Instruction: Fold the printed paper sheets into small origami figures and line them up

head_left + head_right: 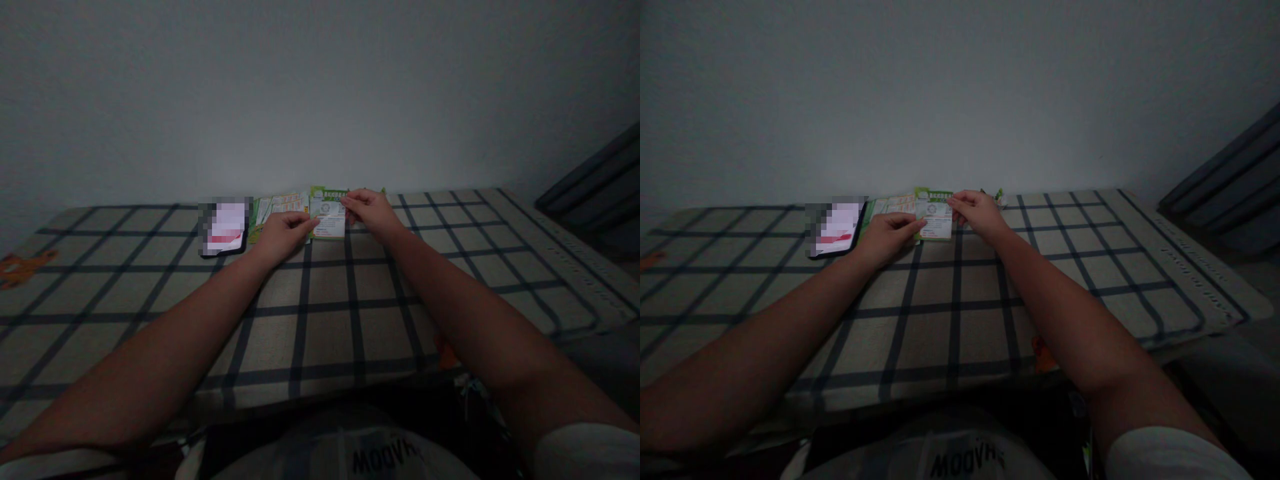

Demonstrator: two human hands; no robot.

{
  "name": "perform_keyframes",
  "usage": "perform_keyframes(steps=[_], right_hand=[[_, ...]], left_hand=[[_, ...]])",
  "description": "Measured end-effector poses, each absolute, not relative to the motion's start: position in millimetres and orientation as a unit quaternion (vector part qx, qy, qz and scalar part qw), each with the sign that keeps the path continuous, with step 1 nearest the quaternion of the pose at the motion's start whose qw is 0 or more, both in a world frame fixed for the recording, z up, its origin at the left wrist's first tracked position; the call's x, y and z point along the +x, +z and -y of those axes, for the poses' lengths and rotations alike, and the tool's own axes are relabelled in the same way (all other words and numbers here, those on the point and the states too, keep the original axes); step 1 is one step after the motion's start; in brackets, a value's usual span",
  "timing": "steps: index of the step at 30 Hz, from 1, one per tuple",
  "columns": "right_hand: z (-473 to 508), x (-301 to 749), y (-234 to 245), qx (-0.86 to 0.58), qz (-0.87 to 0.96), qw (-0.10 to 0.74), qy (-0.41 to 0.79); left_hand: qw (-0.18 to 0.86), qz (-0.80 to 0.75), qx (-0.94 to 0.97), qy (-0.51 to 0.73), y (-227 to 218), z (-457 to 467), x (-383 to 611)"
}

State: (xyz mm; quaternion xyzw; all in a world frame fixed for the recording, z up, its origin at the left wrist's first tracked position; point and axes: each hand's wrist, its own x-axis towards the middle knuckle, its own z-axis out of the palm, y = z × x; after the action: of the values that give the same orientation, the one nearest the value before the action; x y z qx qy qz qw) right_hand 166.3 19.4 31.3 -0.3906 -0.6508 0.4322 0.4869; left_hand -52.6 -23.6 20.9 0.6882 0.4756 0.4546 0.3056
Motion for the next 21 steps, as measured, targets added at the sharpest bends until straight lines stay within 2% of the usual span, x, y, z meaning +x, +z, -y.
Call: perform_keyframes(steps=[9, 15, 21], right_hand=[[-19.2, 164.5, 31.9, -0.400, 0.645, 0.519, 0.393], [-18.6, 164.8, 32.5, -0.399, 0.621, 0.515, 0.437], [-21.3, 165.2, 28.6, -0.395, 0.626, 0.536, 0.407]], left_hand=[[0.291, -0.465, 0.708, 0.445, 24.2, 28.8, -51.4], [0.282, -0.461, 0.716, 0.441, 25.1, 27.4, -51.7], [0.282, -0.466, 0.710, 0.446, 21.6, 24.7, -51.4]])
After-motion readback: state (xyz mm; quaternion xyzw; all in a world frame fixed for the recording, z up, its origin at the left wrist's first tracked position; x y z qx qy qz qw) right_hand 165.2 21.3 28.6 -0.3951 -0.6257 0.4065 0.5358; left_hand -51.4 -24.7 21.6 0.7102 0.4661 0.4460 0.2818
